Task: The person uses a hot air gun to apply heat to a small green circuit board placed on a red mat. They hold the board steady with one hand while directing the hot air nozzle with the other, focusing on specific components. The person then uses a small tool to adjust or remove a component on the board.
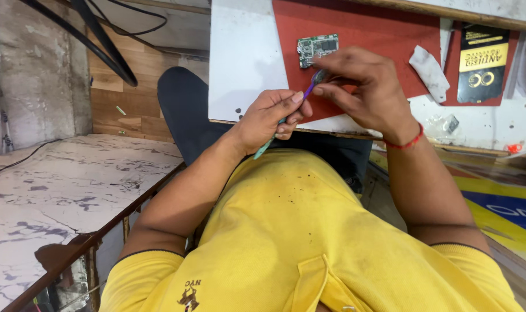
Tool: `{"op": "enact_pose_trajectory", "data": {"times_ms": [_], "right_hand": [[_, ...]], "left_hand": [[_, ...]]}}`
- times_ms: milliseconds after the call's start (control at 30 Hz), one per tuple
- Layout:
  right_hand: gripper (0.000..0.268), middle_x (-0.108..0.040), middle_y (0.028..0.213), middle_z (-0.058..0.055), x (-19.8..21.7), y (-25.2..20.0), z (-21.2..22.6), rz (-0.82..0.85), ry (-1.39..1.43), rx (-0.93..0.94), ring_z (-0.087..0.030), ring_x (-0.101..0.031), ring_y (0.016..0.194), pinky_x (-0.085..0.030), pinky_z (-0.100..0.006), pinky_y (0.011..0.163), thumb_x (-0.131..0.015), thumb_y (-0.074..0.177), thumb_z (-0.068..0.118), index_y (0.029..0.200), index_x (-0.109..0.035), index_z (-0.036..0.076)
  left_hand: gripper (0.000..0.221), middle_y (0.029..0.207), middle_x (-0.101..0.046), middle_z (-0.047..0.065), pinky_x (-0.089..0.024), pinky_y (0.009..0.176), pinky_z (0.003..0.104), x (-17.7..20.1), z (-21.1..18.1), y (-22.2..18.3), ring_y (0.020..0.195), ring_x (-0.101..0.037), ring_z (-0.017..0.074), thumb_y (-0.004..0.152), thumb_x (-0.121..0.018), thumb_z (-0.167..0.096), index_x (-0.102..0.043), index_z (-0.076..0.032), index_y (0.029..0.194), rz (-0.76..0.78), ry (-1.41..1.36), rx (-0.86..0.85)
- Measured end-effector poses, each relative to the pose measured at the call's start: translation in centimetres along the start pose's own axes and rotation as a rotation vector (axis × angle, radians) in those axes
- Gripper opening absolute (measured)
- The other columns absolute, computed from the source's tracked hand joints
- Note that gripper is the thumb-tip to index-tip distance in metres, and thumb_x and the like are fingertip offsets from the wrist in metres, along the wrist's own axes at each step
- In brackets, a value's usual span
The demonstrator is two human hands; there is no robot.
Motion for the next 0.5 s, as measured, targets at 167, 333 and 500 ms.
{"op": "enact_pose_trajectory", "data": {"times_ms": [167,333,500], "right_hand": [[0.025,-0.073,0.103,-0.008,0.1,0.0,-2.6,0.156,0.171,-0.153,-0.012,-0.07,0.09,-0.057,-0.024,0.077,-0.081,0.093,-0.001,0.117,-0.076,0.003],[0.013,-0.076,0.095,-0.005,-0.4,-0.3,-5.1,-0.035,0.36,-0.382,-0.009,-0.071,0.082,-0.059,-0.024,0.073,-0.08,0.099,0.005,0.112,-0.076,0.003],[0.027,-0.074,0.101,-0.01,0.2,0.3,-2.4,0.06,0.006,-0.049,-0.011,-0.068,0.085,-0.055,-0.025,0.071,-0.085,0.094,0.002,0.119,-0.075,-0.001]], "left_hand": [[0.032,0.077,-0.052,-0.003,-0.037,0.053,0.022,-0.6,-0.8,-1.2,0.059,-0.044,0.0036,0.11,-0.055,-0.028,-0.068,0.0,0.115,-0.079,0.176,-0.024],[0.028,0.089,-0.064,0.007,-0.049,0.062,0.03,-3.7,-5.6,-5.0,0.068,-0.06,0.0165,0.103,-0.07,-0.021,-0.065,-0.002,0.123,-0.368,1.291,-0.706],[0.027,0.082,-0.063,0.011,-0.047,0.063,0.034,-3.5,-4.8,-5.1,0.065,-0.057,0.0202,0.105,-0.068,-0.012,-0.069,-0.002,0.13,-0.395,1.263,-0.558]]}}
Point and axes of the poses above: each hand's wrist, its own y-axis towards the middle knuckle, its own x-axis out of the back of the hand, z = x × y, the point moved 5 cm from there along y, towards the middle knuckle
